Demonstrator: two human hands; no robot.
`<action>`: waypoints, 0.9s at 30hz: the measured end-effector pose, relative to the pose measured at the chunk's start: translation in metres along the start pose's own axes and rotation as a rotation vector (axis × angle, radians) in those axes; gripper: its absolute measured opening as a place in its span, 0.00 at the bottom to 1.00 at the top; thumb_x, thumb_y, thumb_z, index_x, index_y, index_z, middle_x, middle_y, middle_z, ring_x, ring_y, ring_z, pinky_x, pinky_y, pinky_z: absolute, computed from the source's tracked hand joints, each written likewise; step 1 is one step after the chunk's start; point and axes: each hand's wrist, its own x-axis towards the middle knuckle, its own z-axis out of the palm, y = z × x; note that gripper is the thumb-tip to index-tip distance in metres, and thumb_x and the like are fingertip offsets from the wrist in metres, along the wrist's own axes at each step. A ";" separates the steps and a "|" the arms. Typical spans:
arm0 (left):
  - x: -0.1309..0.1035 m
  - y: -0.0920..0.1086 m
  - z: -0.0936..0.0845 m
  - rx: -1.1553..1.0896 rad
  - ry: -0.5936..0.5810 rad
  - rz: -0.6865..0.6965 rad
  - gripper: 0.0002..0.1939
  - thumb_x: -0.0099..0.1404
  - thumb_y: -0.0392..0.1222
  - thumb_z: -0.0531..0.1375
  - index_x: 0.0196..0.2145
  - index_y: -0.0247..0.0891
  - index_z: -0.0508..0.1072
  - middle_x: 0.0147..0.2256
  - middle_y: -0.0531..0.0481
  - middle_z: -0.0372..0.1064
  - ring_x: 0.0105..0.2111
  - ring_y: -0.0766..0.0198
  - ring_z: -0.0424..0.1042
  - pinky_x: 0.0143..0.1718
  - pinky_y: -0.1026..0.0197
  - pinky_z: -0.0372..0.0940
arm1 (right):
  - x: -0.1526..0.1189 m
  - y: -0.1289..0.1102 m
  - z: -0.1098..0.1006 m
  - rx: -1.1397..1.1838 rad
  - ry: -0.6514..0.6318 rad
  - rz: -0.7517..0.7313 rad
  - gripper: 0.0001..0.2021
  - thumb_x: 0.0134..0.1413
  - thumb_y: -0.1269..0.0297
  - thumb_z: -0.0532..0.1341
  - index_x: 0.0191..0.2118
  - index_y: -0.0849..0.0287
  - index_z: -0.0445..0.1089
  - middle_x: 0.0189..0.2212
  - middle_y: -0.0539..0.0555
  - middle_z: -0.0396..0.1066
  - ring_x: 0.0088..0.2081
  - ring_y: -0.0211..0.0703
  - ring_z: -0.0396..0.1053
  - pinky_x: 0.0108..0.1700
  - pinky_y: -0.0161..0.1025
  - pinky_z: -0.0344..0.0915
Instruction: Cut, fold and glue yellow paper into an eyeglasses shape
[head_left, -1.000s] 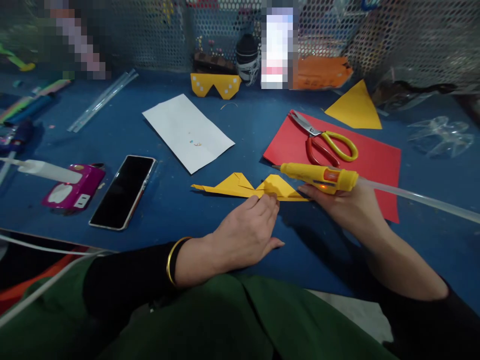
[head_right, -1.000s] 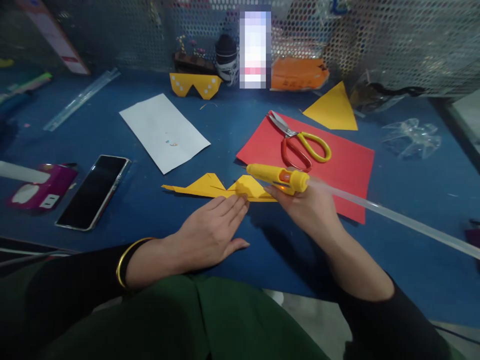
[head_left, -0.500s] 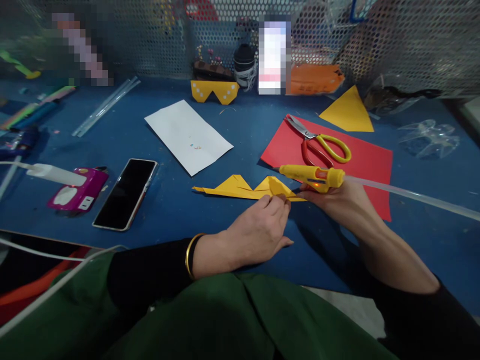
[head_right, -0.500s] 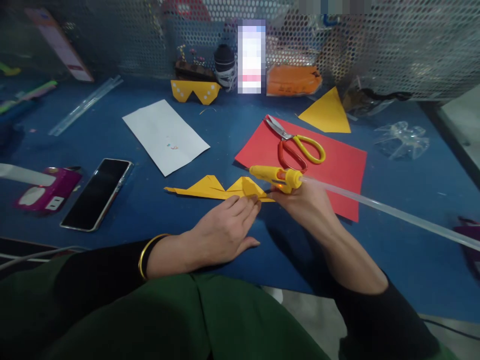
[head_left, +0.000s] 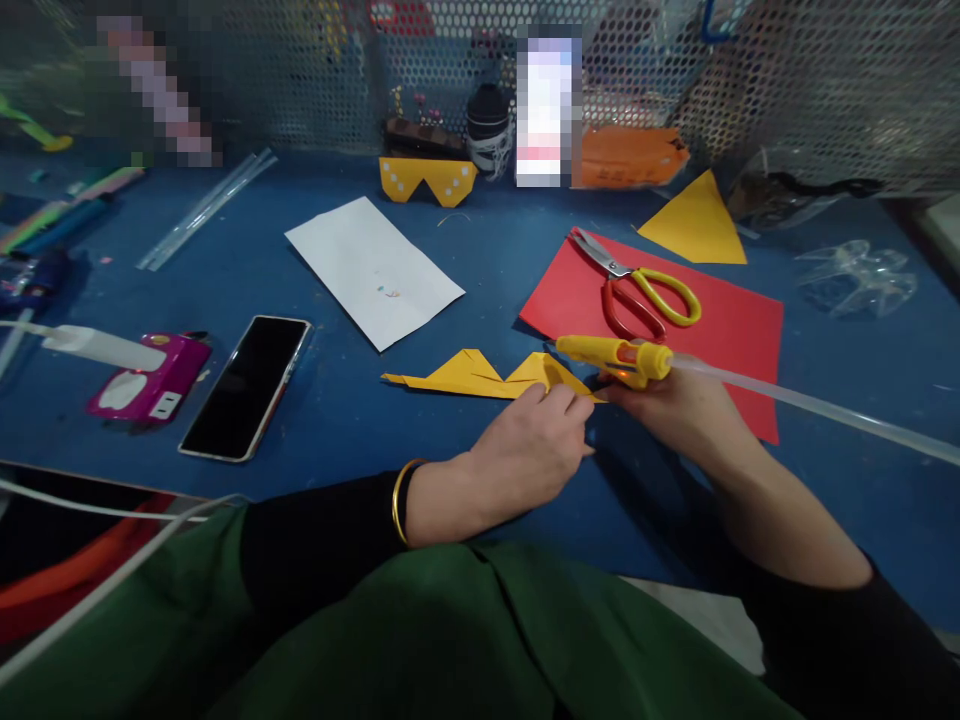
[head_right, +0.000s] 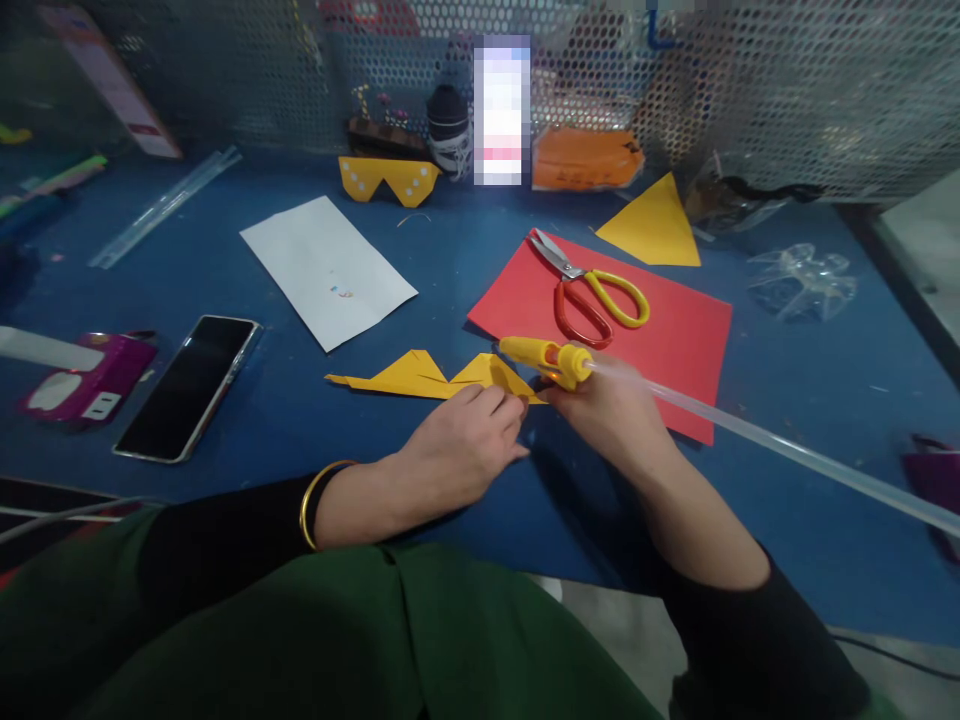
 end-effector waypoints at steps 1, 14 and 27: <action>0.001 -0.002 0.003 0.007 0.030 -0.004 0.13 0.74 0.39 0.52 0.40 0.29 0.75 0.35 0.43 0.69 0.37 0.57 0.67 0.34 0.56 0.58 | 0.000 0.000 0.000 -0.003 0.004 -0.003 0.08 0.45 0.64 0.65 0.34 0.54 0.77 0.35 0.54 0.80 0.40 0.54 0.77 0.41 0.47 0.71; -0.006 -0.026 0.000 -0.067 0.089 -0.102 0.12 0.72 0.29 0.50 0.35 0.35 0.72 0.34 0.46 0.70 0.35 0.58 0.69 0.33 0.57 0.60 | -0.005 0.006 -0.020 0.279 0.088 -0.032 0.21 0.54 0.41 0.61 0.37 0.54 0.76 0.31 0.55 0.78 0.33 0.49 0.75 0.36 0.46 0.71; -0.009 -0.031 -0.007 -0.163 0.040 -0.099 0.13 0.72 0.28 0.50 0.38 0.32 0.74 0.36 0.45 0.73 0.38 0.59 0.72 0.36 0.58 0.65 | -0.043 0.027 -0.053 -0.054 -0.024 -0.141 0.20 0.47 0.40 0.66 0.32 0.53 0.75 0.23 0.51 0.75 0.21 0.43 0.71 0.20 0.35 0.65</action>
